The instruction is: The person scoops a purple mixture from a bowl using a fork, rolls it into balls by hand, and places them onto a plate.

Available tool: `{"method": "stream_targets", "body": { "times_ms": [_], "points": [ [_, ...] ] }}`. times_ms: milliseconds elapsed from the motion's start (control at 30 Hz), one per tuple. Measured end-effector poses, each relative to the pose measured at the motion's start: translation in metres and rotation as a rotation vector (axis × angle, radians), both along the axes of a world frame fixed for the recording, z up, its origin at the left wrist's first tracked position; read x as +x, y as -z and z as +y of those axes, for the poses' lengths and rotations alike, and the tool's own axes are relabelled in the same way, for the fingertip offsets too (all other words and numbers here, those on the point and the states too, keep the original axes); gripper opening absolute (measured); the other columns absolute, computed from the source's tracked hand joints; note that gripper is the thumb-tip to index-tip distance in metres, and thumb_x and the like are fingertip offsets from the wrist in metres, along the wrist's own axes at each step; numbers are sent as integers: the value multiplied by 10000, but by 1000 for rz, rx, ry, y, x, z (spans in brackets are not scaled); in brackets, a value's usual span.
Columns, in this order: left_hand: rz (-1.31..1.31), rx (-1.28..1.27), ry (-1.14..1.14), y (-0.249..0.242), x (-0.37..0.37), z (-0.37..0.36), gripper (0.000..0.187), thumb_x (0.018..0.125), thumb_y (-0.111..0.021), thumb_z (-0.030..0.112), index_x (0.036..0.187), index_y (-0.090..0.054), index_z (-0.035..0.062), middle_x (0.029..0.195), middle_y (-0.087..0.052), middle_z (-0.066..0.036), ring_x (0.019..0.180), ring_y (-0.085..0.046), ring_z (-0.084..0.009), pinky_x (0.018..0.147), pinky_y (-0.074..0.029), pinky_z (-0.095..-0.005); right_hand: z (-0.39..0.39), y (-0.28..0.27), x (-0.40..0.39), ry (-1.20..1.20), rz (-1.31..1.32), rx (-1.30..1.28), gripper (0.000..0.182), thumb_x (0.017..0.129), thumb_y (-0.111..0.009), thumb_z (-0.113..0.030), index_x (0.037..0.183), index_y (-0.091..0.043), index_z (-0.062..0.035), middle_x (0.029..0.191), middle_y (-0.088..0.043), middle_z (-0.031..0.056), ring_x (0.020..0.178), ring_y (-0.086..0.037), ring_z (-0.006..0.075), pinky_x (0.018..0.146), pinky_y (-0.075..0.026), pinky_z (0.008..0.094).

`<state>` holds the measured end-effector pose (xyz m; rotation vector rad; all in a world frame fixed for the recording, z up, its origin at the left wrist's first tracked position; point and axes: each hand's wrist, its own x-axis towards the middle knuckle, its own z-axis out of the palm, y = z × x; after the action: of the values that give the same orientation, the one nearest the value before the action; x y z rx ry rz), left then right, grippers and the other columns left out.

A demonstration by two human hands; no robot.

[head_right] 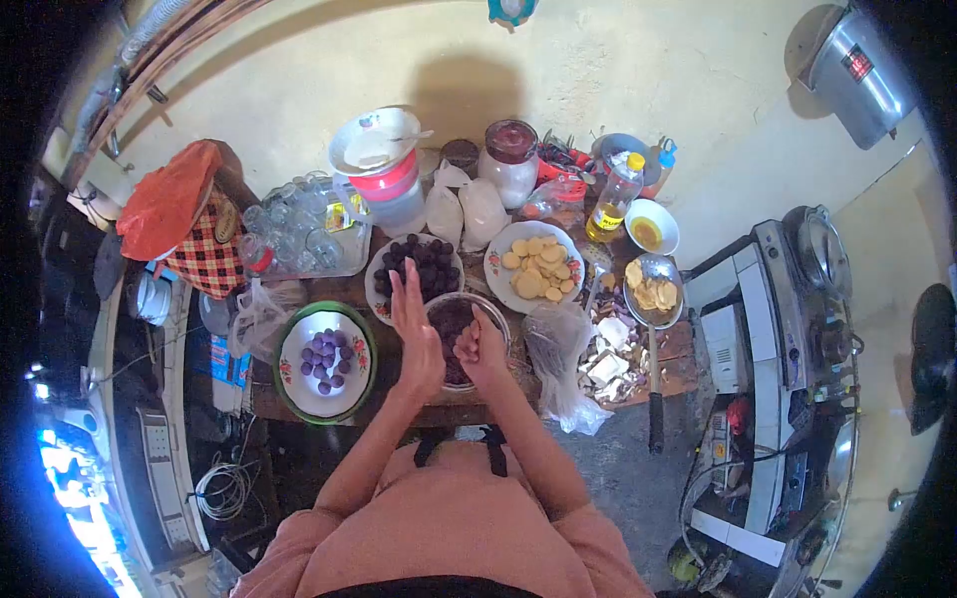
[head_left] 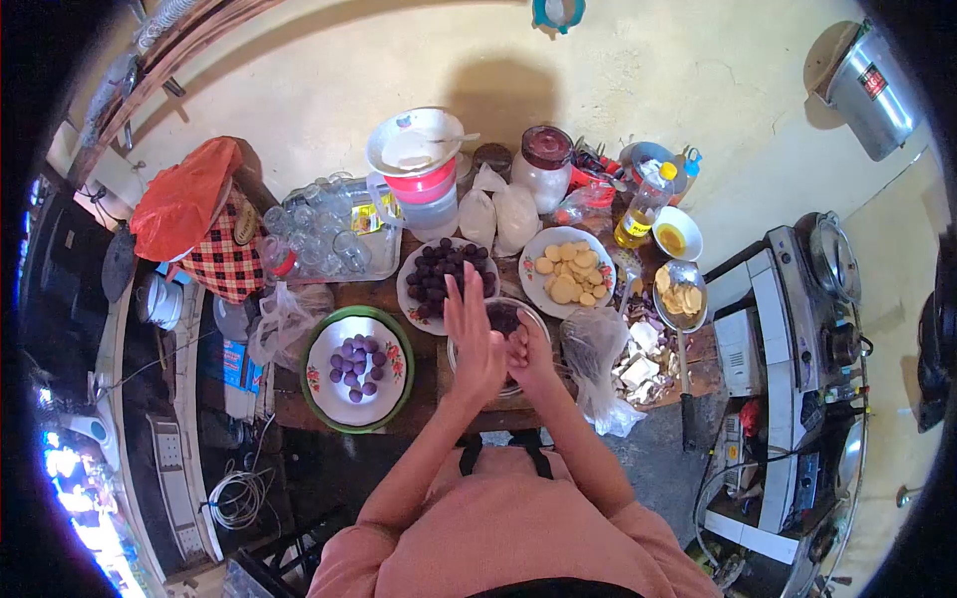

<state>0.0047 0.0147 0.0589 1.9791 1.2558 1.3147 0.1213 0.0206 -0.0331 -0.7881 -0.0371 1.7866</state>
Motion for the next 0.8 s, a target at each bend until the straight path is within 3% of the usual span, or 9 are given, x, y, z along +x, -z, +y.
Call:
{"method": "stream_targets", "body": {
  "times_ms": [67, 167, 233, 367, 467, 600, 700, 733, 800],
  "points": [
    [-65, -68, -28, 8, -6, 1, 637, 937, -206, 431, 1390, -135, -11, 1466, -108, -164, 1358, -18, -350, 1066, -37, -463, 3, -5, -5, 69, 5, -50, 460, 895, -504, -339, 516, -337, -140, 434, -313, -12, 293, -251, 86, 293, -240, 241],
    [-429, -382, -36, 50, -1, 8, 618, 947, -224, 437, 1388, -159, 10, 1457, -150, -157, 1358, -93, -299, 1086, -90, -384, 2, -9, -9, 201, -136, 34, 417, 903, -487, -333, 562, -441, -98, 432, -381, 0, 318, -338, 115, 333, -306, 253],
    [-944, -747, 27, 53, 5, 17, 650, 932, -228, 506, 1386, -194, 42, 1448, -174, -161, 1351, -141, -280, 1086, -123, -385, 1, -5, -12, 145, -667, 215, 341, 921, -445, -316, 719, -540, -59, 596, -512, 62, 496, -482, 180, 497, -410, 303],
    [-1651, -1209, 1060, 97, -2, 20, 720, 872, -308, 594, 1316, -327, 28, 1384, -313, -158, 1238, -362, -319, 1020, -279, -440, -3, -8, -22, 66, -1588, 713, 317, 938, -367, -306, 944, -519, -28, 874, -515, 116, 784, -482, 240, 721, -368, 349],
    [-1495, -1142, 587, 109, 19, 15, 667, 860, -371, 580, 1285, -380, 66, 1240, -450, -137, 1149, -446, -287, 963, -358, -451, -12, -45, -21, -73, -1840, 1136, 350, 947, -309, -303, 1091, -450, -17, 1070, -452, 140, 983, -410, 269, 865, -274, 371],
    [-1587, -1245, 789, 112, 13, 17, 364, 897, -412, 448, 917, -480, 91, 834, -508, -88, 778, -499, -182, 677, -405, -335, -25, -71, -19, 260, -1757, 1181, 462, 958, -233, -301, 1288, -357, -2, 1332, -368, 171, 1248, -314, 307, 1055, -149, 400],
    [-1685, -1305, 999, 106, 8, 24, 455, 926, -420, 341, 566, -554, 97, 491, -510, -54, 444, -517, -106, 413, -418, -223, -26, -64, -4, 508, -1476, 949, 458, 956, -266, -310, 1309, -348, -30, 1324, -373, 171, 1206, -360, 287, 1011, -235, 422],
    [-1492, -1429, 226, 56, 19, 19, 630, 924, -438, 347, 349, -258, 165, 286, -234, 45, 229, -228, -83, 251, -208, -194, -30, -60, 1, 437, -1535, 729, 553, 940, -241, -426, 1345, -287, -52, 1327, -394, 140, 1263, -307, 270, 1038, -202, 433],
    [-1482, -1255, 345, 75, 17, 19, 539, 927, -418, 372, 445, -379, 134, 316, -224, 37, 254, -226, -96, 291, -243, -215, -26, -57, 1, 350, -1176, 531, 567, 929, -278, -462, 1352, -282, -84, 1317, -403, 130, 1245, -332, 247, 1013, -253, 439]
  ]
}}
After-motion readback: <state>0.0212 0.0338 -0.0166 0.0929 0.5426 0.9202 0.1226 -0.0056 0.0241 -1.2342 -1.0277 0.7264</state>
